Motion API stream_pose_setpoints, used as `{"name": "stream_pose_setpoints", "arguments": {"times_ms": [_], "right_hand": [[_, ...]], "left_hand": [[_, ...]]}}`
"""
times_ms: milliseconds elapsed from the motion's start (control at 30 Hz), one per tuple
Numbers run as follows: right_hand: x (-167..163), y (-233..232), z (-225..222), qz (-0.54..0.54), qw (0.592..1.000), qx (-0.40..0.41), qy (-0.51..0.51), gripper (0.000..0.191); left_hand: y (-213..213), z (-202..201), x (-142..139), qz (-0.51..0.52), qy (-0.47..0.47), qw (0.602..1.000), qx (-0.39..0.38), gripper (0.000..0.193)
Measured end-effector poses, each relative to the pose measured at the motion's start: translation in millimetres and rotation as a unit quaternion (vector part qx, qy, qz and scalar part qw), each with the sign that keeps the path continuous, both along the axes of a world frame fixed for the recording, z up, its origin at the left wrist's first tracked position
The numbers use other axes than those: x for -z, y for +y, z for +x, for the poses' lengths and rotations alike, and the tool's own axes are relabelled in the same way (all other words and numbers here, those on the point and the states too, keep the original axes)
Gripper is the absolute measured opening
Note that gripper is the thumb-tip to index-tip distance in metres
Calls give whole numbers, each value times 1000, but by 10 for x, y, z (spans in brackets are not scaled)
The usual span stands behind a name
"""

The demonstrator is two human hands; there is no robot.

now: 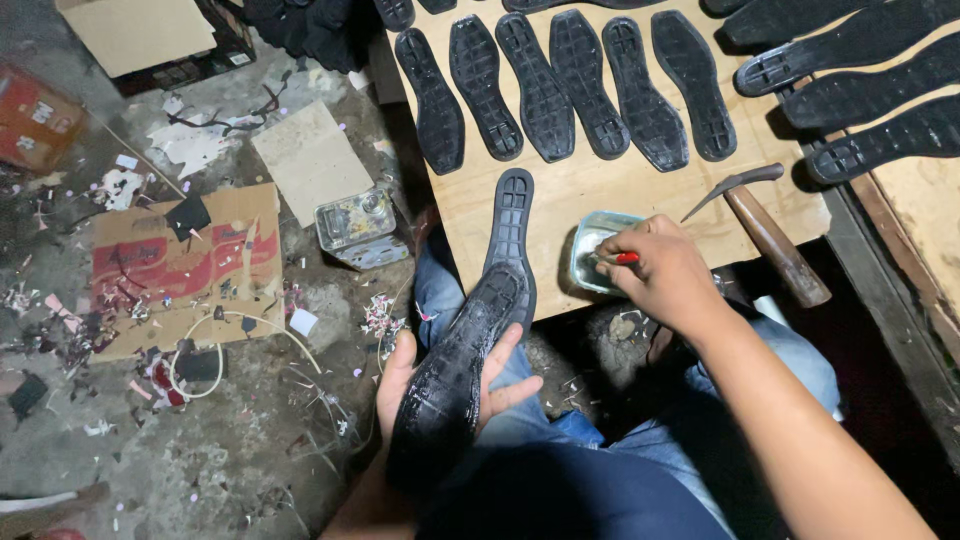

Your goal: The person applies a white adhesive to the bottom of black shoe soles using a brush. They repeatedly dip the brush into a small container and spread the glue across the sole surface, then place the treated soles on a wooden table.

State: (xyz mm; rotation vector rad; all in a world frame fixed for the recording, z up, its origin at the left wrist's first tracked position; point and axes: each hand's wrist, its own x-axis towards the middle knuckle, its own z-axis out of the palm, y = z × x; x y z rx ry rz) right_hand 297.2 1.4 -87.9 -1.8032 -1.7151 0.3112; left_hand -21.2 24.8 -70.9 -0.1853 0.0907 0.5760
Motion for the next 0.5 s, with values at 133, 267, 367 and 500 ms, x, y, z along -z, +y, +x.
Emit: {"name": "stream_pose_setpoints", "arguments": {"times_ms": [133, 267, 367, 500], "right_hand": [[-19, -51, 38, 21, 999, -25, 10, 19], [-67, -157, 66, 74, 994, 30, 81, 19], [-183, -304, 45, 90, 988, 102, 78, 23], [-502, -579, -38, 32, 948, 120, 292, 19]], "left_hand": [[-3, 17, -5, 15, 11, 1000, -25, 90], [-43, 5, -43, 21, 11, 999, -21, 90], [-49, -4, -113, 66, 9, 998, 16, 93], [-103, 16, -246, 87, -14, 996, 26, 91]]}}
